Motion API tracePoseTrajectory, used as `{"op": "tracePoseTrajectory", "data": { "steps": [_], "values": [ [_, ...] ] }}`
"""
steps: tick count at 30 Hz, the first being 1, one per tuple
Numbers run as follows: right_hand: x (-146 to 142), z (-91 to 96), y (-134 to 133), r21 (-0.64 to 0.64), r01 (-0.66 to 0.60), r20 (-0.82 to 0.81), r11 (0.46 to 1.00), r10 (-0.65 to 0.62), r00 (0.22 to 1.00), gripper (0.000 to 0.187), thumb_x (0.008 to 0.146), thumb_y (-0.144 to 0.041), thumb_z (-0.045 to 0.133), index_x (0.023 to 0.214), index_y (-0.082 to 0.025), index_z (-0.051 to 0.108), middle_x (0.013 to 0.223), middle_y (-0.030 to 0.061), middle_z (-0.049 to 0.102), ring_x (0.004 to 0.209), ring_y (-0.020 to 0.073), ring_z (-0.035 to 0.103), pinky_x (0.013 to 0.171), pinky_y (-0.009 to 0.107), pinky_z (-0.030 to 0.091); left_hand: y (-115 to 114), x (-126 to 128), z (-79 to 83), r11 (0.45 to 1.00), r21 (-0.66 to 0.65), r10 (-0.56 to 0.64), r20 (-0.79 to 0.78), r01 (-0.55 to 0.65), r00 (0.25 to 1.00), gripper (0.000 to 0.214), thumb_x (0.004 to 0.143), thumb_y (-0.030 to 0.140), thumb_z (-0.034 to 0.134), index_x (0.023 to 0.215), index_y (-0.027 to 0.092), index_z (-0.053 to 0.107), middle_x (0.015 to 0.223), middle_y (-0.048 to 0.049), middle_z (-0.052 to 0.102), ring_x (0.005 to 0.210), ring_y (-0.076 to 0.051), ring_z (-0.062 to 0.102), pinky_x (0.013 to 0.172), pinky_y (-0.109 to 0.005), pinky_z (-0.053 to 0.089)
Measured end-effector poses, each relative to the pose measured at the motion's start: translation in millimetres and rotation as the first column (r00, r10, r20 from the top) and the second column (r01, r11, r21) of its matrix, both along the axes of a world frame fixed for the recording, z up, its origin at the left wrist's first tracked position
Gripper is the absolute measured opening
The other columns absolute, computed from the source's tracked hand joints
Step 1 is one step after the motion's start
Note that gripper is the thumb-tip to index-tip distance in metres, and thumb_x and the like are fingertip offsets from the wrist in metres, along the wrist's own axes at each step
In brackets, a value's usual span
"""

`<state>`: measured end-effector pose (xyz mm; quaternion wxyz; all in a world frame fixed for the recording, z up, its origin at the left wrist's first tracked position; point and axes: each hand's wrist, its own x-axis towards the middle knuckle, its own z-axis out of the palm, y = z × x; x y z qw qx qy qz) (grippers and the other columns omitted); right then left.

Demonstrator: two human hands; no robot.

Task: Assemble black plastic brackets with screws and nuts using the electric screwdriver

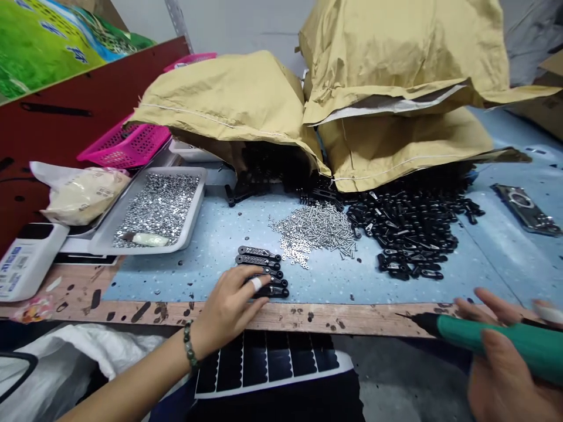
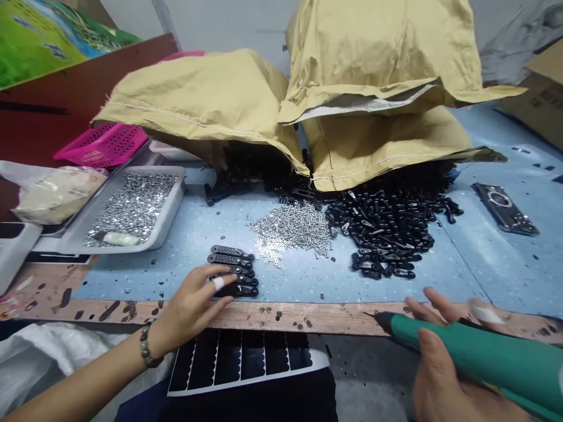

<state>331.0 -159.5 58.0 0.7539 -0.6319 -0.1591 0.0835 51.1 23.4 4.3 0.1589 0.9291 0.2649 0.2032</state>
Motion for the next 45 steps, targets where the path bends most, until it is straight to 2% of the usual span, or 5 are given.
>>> {"op": "tracePoseTrajectory", "data": {
  "steps": [6,11,18,35,45],
  "values": [
    [-33,13.6,59,0.011,-0.248,0.08,0.969,0.246,0.966,0.047,0.068,-0.029,0.076,0.113,-0.027,0.061,0.081,0.0009,0.06,0.072,0.0182,0.057,0.085,0.044,0.047,28,-9,0.4,0.995,0.004,0.101,-0.243,-0.103,0.965,0.098,0.081,0.065,0.053,0.149,0.015,0.002,0.155,-0.0185,0.004,0.141,-0.037,0.01,0.11,-0.056,0.024],
    [-71,26.1,130,0.114,-0.525,0.272,0.844,0.481,0.833,0.033,0.078,-0.02,0.058,0.111,-0.022,0.053,0.087,0.0029,0.064,0.071,0.0185,0.062,0.074,0.042,0.051,31,-7,-11.5,0.999,-0.001,0.032,-0.289,-0.033,0.957,0.092,0.082,0.07,0.044,0.148,0.015,0.014,0.154,-0.0148,0.018,0.141,-0.032,0.013,0.112,-0.053,0.018],
    [-109,21.5,186,0.188,-0.696,0.366,0.693,0.608,0.705,0.017,0.082,-0.019,0.052,0.098,-0.022,0.05,0.056,-0.0082,0.047,0.045,0.0102,0.047,0.057,0.032,0.048,27,-7,-11.9,0.998,-0.046,0.038,-0.279,-0.053,0.96,0.085,0.084,0.068,0.041,0.148,0.017,0.016,0.153,-0.0133,0.021,0.141,-0.032,0.014,0.111,-0.057,0.012],
    [-112,8.5,200,-0.024,-0.854,0.353,0.52,0.803,0.48,0.012,0.088,-0.024,0.052,0.098,-0.024,0.046,0.056,-0.0082,0.049,0.046,0.0107,0.049,0.05,0.028,0.044,25,-7,-17.4,0.987,-0.139,0.044,-0.221,-0.076,0.974,0.083,0.086,0.066,0.041,0.148,0.018,0.015,0.153,-0.0098,0.022,0.142,-0.029,0.013,0.113,-0.055,0.01],
    [-116,0.4,203,-0.014,-0.855,0.316,0.518,0.814,0.487,0.009,0.087,-0.021,0.052,0.093,-0.023,0.046,0.056,-0.008,0.047,0.045,0.0105,0.049,0.05,0.028,0.044,24,-6,-16.4,0.978,-0.191,0.052,-0.189,-0.088,0.981,0.08,0.085,0.061,0.049,0.146,0.019,0.02,0.152,-0.0106,0.025,0.141,-0.029,0.015,0.113,-0.053,0.012]
  ]
}}
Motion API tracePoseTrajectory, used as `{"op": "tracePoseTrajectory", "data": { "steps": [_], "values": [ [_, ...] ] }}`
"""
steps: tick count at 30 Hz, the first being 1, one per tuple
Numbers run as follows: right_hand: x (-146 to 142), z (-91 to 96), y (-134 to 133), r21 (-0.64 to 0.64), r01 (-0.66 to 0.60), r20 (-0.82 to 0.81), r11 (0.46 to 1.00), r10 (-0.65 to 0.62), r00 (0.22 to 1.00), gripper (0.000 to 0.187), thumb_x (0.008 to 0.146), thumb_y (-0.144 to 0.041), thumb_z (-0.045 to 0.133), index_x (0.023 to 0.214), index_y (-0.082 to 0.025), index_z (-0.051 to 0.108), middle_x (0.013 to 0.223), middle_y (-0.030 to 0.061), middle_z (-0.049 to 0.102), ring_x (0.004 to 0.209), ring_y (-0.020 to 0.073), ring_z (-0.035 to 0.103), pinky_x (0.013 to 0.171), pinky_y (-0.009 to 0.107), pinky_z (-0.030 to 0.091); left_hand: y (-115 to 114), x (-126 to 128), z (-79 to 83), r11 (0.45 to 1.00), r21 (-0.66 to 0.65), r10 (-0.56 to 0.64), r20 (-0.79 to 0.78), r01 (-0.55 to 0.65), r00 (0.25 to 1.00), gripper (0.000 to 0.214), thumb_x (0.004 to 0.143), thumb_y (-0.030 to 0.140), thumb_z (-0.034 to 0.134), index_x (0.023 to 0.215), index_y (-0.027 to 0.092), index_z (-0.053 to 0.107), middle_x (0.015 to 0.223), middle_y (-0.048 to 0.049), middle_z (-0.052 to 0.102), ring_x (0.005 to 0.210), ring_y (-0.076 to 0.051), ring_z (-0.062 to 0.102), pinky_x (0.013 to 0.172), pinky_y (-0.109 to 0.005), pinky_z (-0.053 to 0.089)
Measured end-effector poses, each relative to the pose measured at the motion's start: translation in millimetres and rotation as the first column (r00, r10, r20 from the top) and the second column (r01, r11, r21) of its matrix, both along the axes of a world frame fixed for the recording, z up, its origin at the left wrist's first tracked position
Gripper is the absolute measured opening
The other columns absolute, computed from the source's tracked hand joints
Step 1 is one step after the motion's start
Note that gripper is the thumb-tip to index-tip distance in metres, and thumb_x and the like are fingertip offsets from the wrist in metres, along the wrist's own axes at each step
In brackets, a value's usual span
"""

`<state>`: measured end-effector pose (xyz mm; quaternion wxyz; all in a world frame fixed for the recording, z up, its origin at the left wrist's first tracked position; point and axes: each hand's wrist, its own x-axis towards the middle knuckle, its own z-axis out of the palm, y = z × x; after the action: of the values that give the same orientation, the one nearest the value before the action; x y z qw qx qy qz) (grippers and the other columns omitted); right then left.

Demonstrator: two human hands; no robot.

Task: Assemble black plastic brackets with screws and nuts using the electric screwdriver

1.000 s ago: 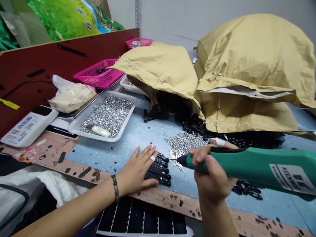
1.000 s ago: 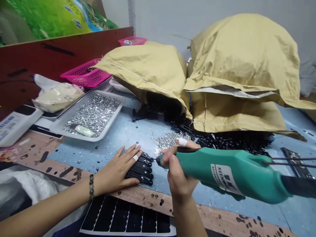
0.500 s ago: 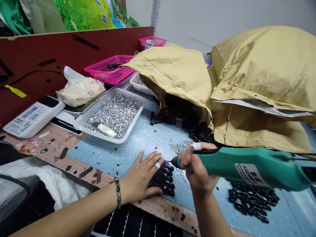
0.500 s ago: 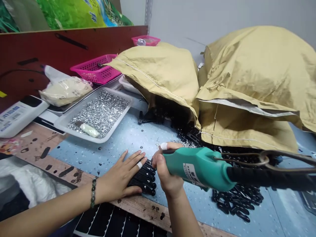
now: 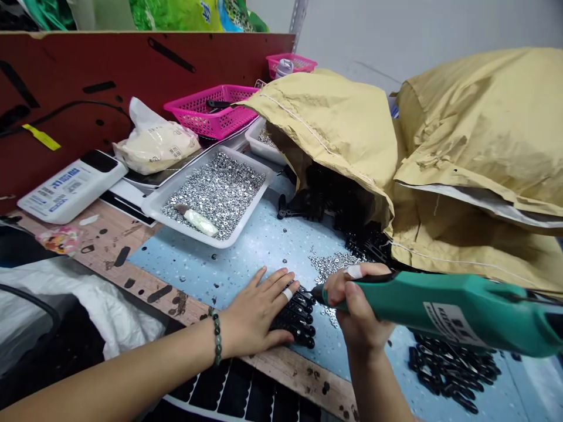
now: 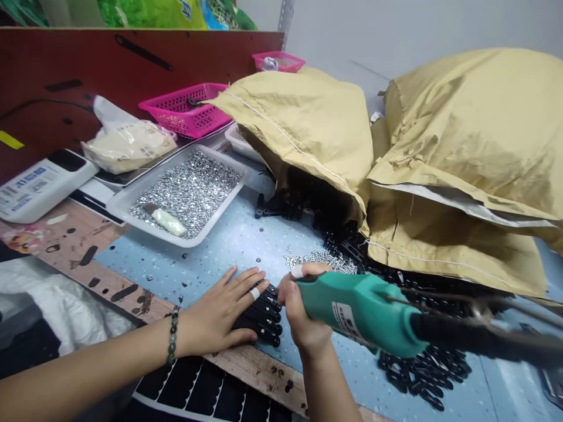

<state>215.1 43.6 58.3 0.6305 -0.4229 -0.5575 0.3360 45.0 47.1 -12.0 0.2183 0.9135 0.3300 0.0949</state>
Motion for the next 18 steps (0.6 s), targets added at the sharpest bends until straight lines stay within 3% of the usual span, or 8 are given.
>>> {"op": "tracePoseTrajectory", "data": {
  "steps": [4,9,12,18],
  "values": [
    [-1,-2.7,2,-0.021,-0.034,-0.006,0.999,0.034,0.999,0.013,0.086,-0.019,0.054,0.096,-0.023,0.047,0.056,-0.0079,0.049,0.045,0.0102,0.048,0.048,0.027,0.042,-1,1,-1.3,1.0,0.006,0.011,-0.005,-0.011,1.0,0.076,0.086,0.058,0.049,0.145,0.017,0.023,0.152,-0.0106,0.027,0.141,-0.028,0.016,0.114,-0.05,0.013],
    [4,12.5,-13,0.124,0.018,-0.118,0.992,-0.004,0.993,0.013,0.084,-0.018,0.052,0.098,-0.02,0.052,0.056,-0.0066,0.052,0.047,0.0105,0.047,0.052,0.029,0.043,-2,0,-6.6,0.999,0.031,0.007,0.033,-0.008,0.999,0.076,0.088,0.06,0.044,0.147,0.019,0.019,0.152,-0.01,0.027,0.141,-0.029,0.017,0.114,-0.048,0.017],
    [5,17.4,-22,0.161,-0.014,-0.126,0.987,0.035,0.991,0.013,0.084,-0.019,0.051,0.097,-0.019,0.055,0.056,-0.0059,0.052,0.046,0.0099,0.047,0.052,0.03,0.043,-2,0,-9.5,0.999,0.039,0.001,0.051,-0.003,0.999,0.077,0.089,0.061,0.042,0.148,0.018,0.017,0.153,-0.0106,0.023,0.141,-0.029,0.016,0.114,-0.047,0.018],
    [1,1.8,-20,0.107,-0.057,-0.103,0.993,0.068,0.992,0.01,0.086,-0.02,0.052,0.096,-0.021,0.052,0.057,-0.0077,0.051,0.047,0.0099,0.048,0.055,0.03,0.043,-3,1,-9.3,0.999,0.042,0.003,0.048,-0.005,0.999,0.076,0.088,0.06,0.045,0.146,0.016,0.021,0.152,-0.0119,0.025,0.14,-0.029,0.017,0.114,-0.047,0.019]
  ]
}}
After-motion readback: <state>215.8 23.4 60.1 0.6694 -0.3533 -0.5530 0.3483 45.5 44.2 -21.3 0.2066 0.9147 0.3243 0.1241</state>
